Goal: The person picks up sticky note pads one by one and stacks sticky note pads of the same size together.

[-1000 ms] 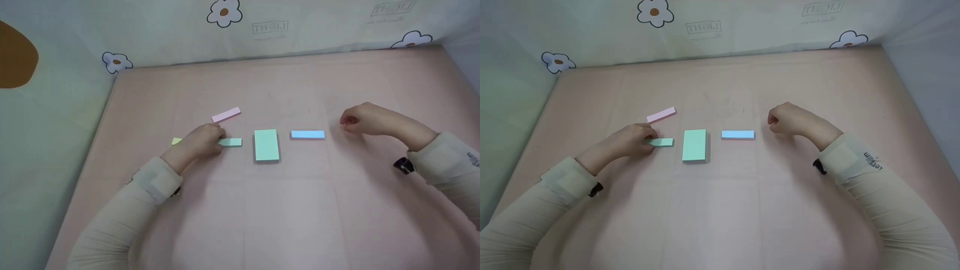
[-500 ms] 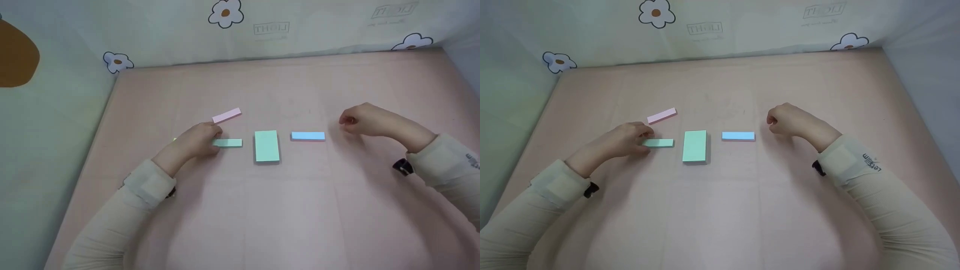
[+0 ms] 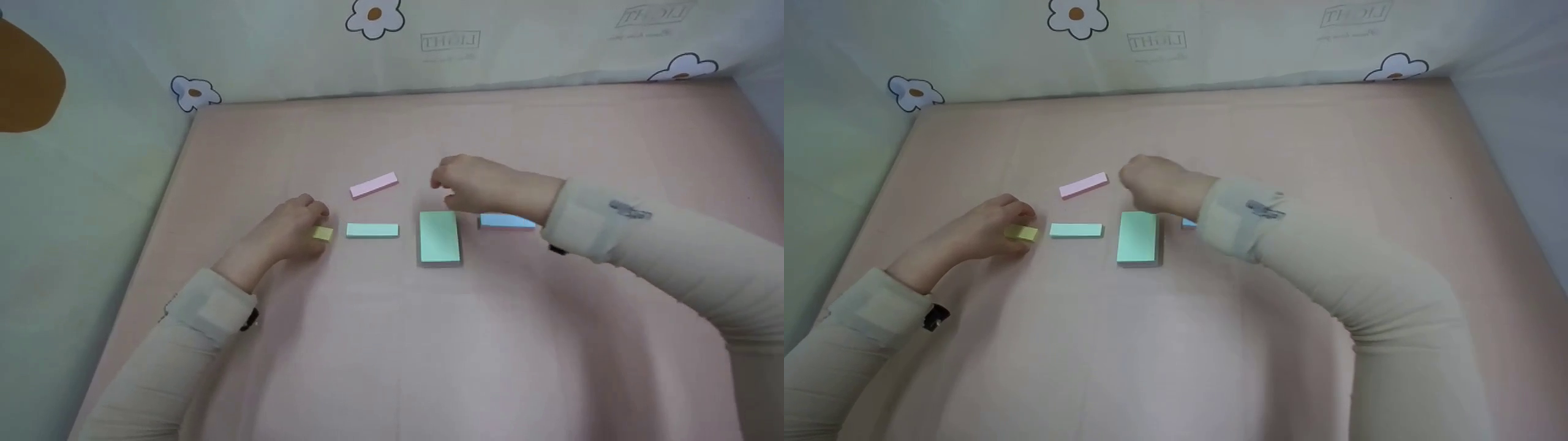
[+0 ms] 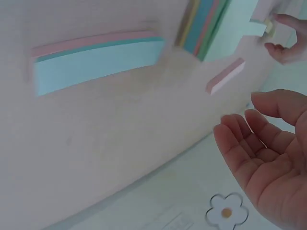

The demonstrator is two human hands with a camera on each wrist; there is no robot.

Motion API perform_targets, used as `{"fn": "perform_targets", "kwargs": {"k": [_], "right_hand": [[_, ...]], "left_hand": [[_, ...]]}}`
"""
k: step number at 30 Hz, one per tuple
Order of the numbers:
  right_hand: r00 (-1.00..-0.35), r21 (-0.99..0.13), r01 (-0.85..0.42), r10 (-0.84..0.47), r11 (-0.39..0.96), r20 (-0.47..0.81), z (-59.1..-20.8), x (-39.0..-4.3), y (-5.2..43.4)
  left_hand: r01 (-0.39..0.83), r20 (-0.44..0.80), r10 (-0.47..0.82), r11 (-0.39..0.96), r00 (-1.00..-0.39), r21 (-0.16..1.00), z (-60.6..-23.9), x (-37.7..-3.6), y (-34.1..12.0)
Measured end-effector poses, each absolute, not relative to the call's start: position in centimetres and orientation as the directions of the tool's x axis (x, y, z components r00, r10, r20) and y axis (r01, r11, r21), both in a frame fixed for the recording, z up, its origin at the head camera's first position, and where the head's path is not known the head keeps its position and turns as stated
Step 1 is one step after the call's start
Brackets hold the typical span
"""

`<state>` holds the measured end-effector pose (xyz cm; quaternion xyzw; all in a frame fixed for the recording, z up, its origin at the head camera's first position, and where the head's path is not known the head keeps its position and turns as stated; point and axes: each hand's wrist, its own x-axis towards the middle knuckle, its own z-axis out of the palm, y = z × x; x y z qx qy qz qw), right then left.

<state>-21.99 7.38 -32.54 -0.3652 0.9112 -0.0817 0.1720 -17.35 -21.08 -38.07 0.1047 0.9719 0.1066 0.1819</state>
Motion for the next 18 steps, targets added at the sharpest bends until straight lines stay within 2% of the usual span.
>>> {"fn": "perform_targets", "kwargs": {"k": [5, 9, 13, 18], "right_hand": [[-0.610, -0.236, -0.646, -0.676, 0.726, -0.414, -33.1, -21.6, 0.8], [-0.599, -0.187, -0.621, -0.615, 0.761, -0.513, -34.0, -21.5, -2.8], [-0.602, -0.177, -0.584, -0.569, 0.792, -0.561, -34.7, -21.4, -4.6], [-0.588, -0.162, -0.600, -0.569, 0.783, -0.575, -35.5, -21.1, -5.2]], "left_hand": [[0.160, -0.359, 0.244, 0.956, -0.901, 0.246, -38.1, -17.8, -21.1], [0.173, -0.385, 0.258, 0.955, -0.886, 0.241, -37.9, -18.2, -21.2], [0.212, -0.401, 0.289, 0.951, -0.869, 0.225, -37.7, -18.5, -21.2], [0.250, -0.434, 0.312, 0.948, -0.845, 0.197, -37.5, -18.8, -20.6]]}}
